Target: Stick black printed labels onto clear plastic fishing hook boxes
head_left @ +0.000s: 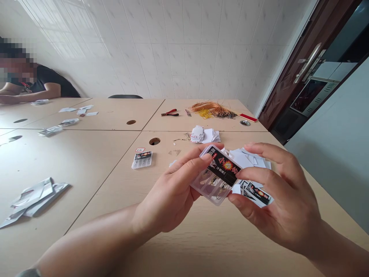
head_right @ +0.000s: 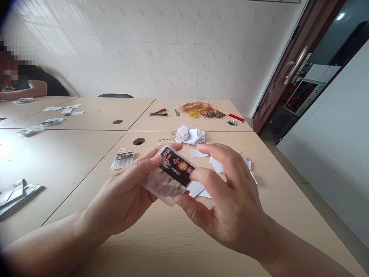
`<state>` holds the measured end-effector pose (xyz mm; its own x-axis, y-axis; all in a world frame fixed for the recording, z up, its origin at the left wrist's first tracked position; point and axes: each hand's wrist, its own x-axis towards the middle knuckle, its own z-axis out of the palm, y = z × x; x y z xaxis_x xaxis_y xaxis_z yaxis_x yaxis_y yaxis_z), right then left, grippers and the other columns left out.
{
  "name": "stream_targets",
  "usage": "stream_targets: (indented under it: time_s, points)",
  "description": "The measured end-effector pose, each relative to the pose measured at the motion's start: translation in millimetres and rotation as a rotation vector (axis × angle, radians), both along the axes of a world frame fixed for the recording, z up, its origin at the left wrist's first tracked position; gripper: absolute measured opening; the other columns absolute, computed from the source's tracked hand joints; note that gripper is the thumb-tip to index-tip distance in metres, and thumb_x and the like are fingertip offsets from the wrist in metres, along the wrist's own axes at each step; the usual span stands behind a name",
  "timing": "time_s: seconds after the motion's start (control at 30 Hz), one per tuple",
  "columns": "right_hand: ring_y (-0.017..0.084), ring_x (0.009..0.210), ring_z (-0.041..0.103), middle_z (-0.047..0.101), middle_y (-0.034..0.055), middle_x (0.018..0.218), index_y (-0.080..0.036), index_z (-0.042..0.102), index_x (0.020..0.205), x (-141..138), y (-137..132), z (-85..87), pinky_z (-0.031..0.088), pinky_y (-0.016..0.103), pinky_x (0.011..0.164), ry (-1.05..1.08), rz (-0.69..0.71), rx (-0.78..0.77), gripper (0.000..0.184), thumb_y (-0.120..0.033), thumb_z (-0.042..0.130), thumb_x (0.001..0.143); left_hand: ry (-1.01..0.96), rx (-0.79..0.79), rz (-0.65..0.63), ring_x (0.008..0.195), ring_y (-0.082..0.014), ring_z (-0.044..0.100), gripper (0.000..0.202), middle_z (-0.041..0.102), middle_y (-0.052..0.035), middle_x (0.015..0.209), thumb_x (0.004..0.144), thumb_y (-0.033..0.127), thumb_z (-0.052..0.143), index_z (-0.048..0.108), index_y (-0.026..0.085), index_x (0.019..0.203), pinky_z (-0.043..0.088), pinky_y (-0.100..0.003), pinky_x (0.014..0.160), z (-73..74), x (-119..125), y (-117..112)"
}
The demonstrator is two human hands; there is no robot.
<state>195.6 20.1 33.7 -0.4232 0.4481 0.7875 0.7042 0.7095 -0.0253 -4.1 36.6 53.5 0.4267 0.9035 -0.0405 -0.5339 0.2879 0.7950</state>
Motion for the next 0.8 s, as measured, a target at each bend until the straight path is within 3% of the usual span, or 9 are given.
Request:
stream_targets:
  time_s: [0.13, 0.23, 0.33, 0.5, 0.57, 0.63, 0.8]
  points:
    - [0.025, 0.134, 0.052, 0.052, 0.0154, 0.136, -0.016, 0.062, 0.110, -2, 0, -0.3, 0.047, 0.039, 0.111, -0.028, 0.057, -0.003, 0.021, -0.034, 0.063, 0.098, -0.007, 0.011, -0.038, 0.085, -0.0143, 0.068, 0.020, 0.077, -0.0028, 0.096, 0.095, 0.031, 0.069, 0.078, 0.021, 0.111, 0.063, -0.021, 0.071, -2.9, 0, 1]
    - [0.025, 0.139, 0.049, 0.051, 0.0152, 0.138, -0.016, 0.064, 0.106, -3, 0, -0.7, 0.042, 0.039, 0.116, -0.060, 0.096, 0.006, 0.020, -0.035, 0.061, 0.100, -0.011, 0.024, -0.072, 0.085, -0.0126, 0.068, 0.022, 0.076, -0.0031, 0.101, 0.096, 0.031, 0.067, 0.077, 0.021, 0.113, 0.061, -0.018, 0.072, -6.0, -1, 4]
    - [0.025, 0.133, 0.054, 0.054, 0.0151, 0.133, -0.017, 0.063, 0.097, -1, -1, 1.4, 0.046, 0.039, 0.113, -0.029, 0.107, 0.024, 0.015, -0.031, 0.061, 0.100, -0.005, 0.021, -0.088, 0.087, -0.0135, 0.069, 0.022, 0.076, -0.0036, 0.101, 0.099, 0.030, 0.063, 0.075, 0.022, 0.115, 0.061, -0.019, 0.072, -8.3, 1, 4]
    - [0.028, 0.128, 0.058, 0.058, 0.0153, 0.131, -0.020, 0.062, 0.112, 8, -5, 5.7, 0.050, 0.041, 0.106, -0.026, 0.043, 0.039, 0.014, -0.027, 0.061, 0.100, 0.120, -0.116, -0.050, 0.076, -0.0129, 0.068, 0.020, 0.074, -0.0038, 0.093, 0.091, 0.018, 0.062, 0.072, 0.019, 0.108, 0.059, -0.022, 0.068, -16.1, 8, 6]
    - [0.028, 0.122, 0.061, 0.059, 0.0142, 0.131, -0.023, 0.062, 0.114, 13, -5, 0.3, 0.052, 0.040, 0.096, 0.001, -0.027, 0.004, 0.014, -0.027, 0.059, 0.101, 0.265, -0.107, 0.052, 0.075, -0.0148, 0.070, 0.020, 0.075, -0.0072, 0.094, 0.084, 0.016, 0.065, 0.071, 0.015, 0.103, 0.058, -0.024, 0.068, -22.5, 0, 14]
    - [0.027, 0.115, 0.063, 0.059, 0.0134, 0.128, -0.023, 0.063, 0.113, 19, -4, -11.9, 0.051, 0.038, 0.091, -0.001, -0.043, -0.020, 0.012, -0.027, 0.057, 0.102, 0.434, -0.036, 0.256, 0.077, -0.0166, 0.071, 0.026, 0.076, -0.0096, 0.098, 0.078, 0.020, 0.070, 0.071, 0.014, 0.103, 0.057, -0.026, 0.068, -29.7, -20, 26]
    - [0.025, 0.111, 0.064, 0.059, 0.0136, 0.123, -0.018, 0.063, 0.110, 27, -5, -52.1, 0.052, 0.036, 0.094, -0.087, -0.023, -0.070, 0.015, -0.029, 0.054, 0.104, 0.715, 0.039, 0.682, 0.079, -0.0115, 0.067, 0.049, 0.070, 0.0003, 0.100, 0.085, 0.020, 0.066, 0.055, 0.023, 0.132, 0.052, -0.023, 0.074, -48.7, -97, 61]
